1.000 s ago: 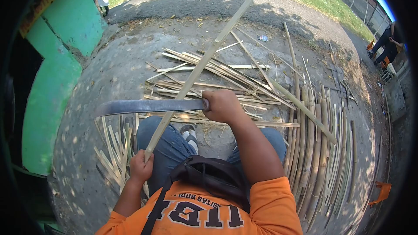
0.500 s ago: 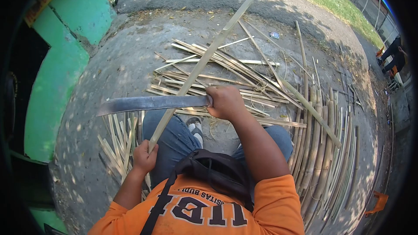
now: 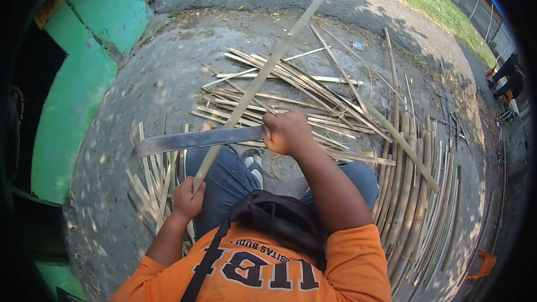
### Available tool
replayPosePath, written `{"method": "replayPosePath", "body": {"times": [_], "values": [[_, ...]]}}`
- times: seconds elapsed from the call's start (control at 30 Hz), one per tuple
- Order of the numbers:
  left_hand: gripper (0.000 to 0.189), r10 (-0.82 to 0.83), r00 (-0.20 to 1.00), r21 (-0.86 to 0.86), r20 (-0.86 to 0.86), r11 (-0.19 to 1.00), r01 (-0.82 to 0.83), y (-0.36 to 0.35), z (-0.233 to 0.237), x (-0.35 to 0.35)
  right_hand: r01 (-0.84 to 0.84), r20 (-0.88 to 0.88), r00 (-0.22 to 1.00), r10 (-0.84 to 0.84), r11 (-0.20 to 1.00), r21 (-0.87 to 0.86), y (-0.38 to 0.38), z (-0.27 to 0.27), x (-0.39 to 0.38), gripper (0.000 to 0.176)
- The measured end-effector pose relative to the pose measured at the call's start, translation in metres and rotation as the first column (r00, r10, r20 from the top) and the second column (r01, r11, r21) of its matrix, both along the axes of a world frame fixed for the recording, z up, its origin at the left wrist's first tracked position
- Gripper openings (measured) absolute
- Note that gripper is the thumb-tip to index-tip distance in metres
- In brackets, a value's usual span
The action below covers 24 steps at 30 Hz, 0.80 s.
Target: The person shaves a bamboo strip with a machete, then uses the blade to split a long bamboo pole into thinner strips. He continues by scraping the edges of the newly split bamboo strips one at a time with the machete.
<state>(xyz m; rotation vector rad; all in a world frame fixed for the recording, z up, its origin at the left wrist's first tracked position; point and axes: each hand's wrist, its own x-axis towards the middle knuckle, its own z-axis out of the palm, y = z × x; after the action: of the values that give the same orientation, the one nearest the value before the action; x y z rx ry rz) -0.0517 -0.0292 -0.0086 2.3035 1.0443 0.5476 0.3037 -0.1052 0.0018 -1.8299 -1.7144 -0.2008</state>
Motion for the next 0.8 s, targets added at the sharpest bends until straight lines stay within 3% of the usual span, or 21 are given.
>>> {"method": "replayPosePath", "body": {"times": [0.13,0.33,0.47,0.57,0.7,0.8], "values": [[0.027,0.016,1.000,0.033,0.002,0.999,-0.016,-0.002,0.000,0.001,0.064,-0.040,0.997,-0.066,0.996,-0.061,-0.002,0.001,0.016,0.020],[0.027,0.016,1.000,0.010,0.015,1.000,-0.017,-0.002,-0.003,0.001,0.016,-0.013,1.000,-0.016,1.000,0.014,-0.001,-0.003,0.004,0.020],[0.028,0.001,1.000,0.015,-0.004,1.000,-0.001,-0.001,0.002,0.003,0.014,0.051,0.999,-0.006,0.989,-0.144,0.001,0.004,-0.022,0.018],[0.028,0.015,1.000,0.022,-0.001,1.000,-0.015,-0.003,0.001,0.001,0.050,0.036,0.998,-0.048,0.998,-0.029,0.001,-0.002,0.000,0.015],[0.028,0.042,0.999,0.028,0.002,0.999,-0.042,-0.005,0.001,0.003,0.248,-0.140,0.959,-0.245,0.969,-0.001,0.002,0.007,0.013,0.018],[0.029,0.022,1.000,0.022,-0.020,1.000,-0.021,-0.002,0.000,0.003,0.119,-0.060,0.991,-0.117,0.993,0.025,0.000,-0.001,0.006,0.017]]}}
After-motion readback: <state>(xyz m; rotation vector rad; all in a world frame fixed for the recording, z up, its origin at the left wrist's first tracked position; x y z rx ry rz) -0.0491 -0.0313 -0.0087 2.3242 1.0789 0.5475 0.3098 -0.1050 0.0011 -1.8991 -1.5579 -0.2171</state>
